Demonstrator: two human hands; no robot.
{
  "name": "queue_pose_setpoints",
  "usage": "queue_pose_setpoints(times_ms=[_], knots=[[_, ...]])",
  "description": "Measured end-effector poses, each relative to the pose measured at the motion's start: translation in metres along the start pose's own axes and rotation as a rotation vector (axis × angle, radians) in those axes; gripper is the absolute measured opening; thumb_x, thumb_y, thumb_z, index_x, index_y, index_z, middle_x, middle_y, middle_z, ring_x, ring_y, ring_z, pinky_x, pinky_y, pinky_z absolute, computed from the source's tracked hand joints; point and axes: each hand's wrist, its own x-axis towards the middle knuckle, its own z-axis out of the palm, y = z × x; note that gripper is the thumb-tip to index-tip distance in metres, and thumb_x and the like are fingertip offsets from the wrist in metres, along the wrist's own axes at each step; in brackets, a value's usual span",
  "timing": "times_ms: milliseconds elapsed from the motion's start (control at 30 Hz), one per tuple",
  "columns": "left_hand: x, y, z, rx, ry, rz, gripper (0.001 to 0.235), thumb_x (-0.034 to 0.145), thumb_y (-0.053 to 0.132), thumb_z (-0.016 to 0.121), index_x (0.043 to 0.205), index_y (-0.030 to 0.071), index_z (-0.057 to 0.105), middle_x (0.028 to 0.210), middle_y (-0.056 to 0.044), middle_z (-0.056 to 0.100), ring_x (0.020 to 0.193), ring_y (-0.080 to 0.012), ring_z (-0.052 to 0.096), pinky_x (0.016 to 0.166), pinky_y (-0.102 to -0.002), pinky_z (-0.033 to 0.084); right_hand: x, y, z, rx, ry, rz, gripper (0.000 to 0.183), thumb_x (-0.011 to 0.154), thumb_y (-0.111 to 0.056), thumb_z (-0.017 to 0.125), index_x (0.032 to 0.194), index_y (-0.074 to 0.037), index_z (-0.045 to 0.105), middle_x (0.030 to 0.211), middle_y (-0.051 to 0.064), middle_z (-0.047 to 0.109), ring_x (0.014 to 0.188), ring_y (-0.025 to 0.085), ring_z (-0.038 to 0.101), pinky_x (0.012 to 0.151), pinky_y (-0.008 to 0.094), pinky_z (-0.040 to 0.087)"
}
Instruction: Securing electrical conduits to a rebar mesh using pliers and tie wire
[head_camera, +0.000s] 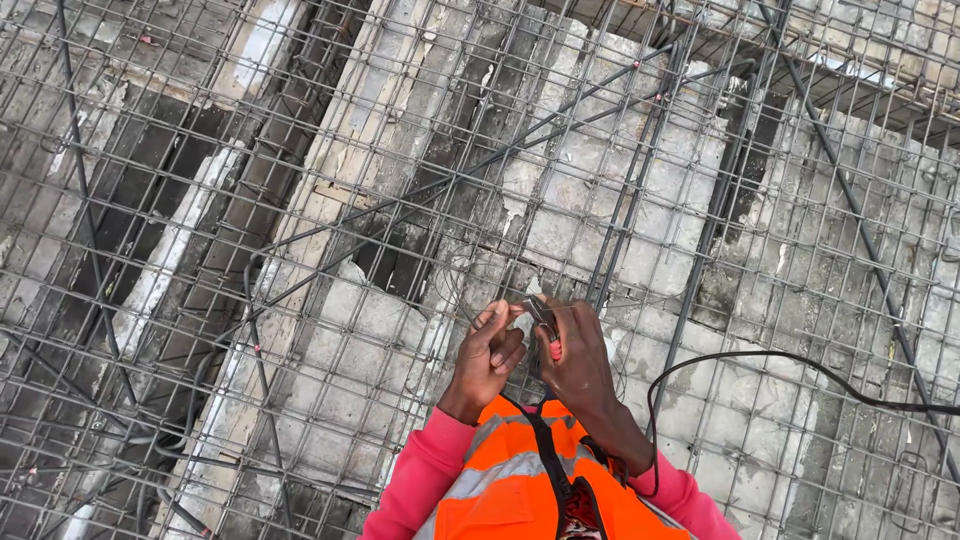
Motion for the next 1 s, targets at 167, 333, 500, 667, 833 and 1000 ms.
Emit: queue_pose_setpoints(times_ms=[167,333,500,667,833,1000], knots=[[-0.006,0.006,0.01,0.064,0.029,-0.016,0.024,0.128,0.023,0.063,0.12,0.006,0.078,0.117,-0.011,0.091,0.041,0.0005,0.038,0.039,-0.014,0.034,-0.006,-0.005,-0.006,0.151,-0.078,0.073,0.054,0.111,-0.006,0.076,0.164,-0.006,0.066,0.119,0.02,0.067,0.11,0.047,0.071,0.1,0.059,0.06],[-0.003,0.016,0.019,0.287,0.125,0.016,0.03,0.118,0.029,0.077,0.112,0.001,0.085,0.114,-0.017,0.091,0.041,-0.0009,0.034,0.037,-0.021,0.026,-0.015,0.019,0.014,0.376,-0.188,0.2,0.079,0.101,0.013,0.061,0.177,-0.007,0.051,0.168,0.02,0.062,0.16,0.04,0.061,0.126,0.05,0.053],[-0.005,0.016,0.031,0.381,0.223,0.012,0.036,0.113,0.026,0.079,0.123,-0.007,0.085,0.128,-0.022,0.094,0.044,-0.0017,0.033,0.041,-0.024,0.022,-0.004,0.002,0.009,0.5,-0.286,0.525,0.065,0.114,-0.051,0.067,0.168,-0.015,0.063,0.129,0.005,0.082,0.118,0.021,0.078,0.098,0.038,0.058],[-0.007,0.018,0.041,0.443,0.191,0.005,0.049,0.113,0.028,0.079,0.138,-0.012,0.087,0.059,-0.001,0.057,0.041,-0.0036,0.026,0.039,-0.025,0.022,-0.007,0.013,0.016,0.636,-0.244,0.591,0.053,0.112,-0.057,0.066,0.138,-0.013,0.08,0.124,0.004,0.092,0.097,0.015,0.075,0.085,0.035,0.059],[-0.003,0.002,0.039,0.404,0.212,0.012,0.032,0.115,0.024,0.075,0.122,-0.006,0.086,0.132,-0.025,0.093,0.043,-0.0046,0.031,0.04,-0.026,0.021,-0.009,0.023,0.013,0.536,-0.177,0.531,0.043,0.11,-0.056,0.072,0.119,-0.014,0.08,0.103,0.004,0.091,0.098,0.018,0.089,0.084,0.037,0.064],[0.007,-0.003,0.035,0.383,-0.13,0.044,0.026,0.108,0.025,0.089,0.123,0.005,0.086,0.152,-0.023,0.086,0.043,-0.0046,0.046,0.041,-0.021,0.034,0.0,0.031,-0.006,0.556,-0.103,0.524,0.045,0.106,-0.042,0.082,0.143,-0.015,0.087,0.11,0.004,0.092,0.094,0.017,0.08,0.085,0.036,0.063]])
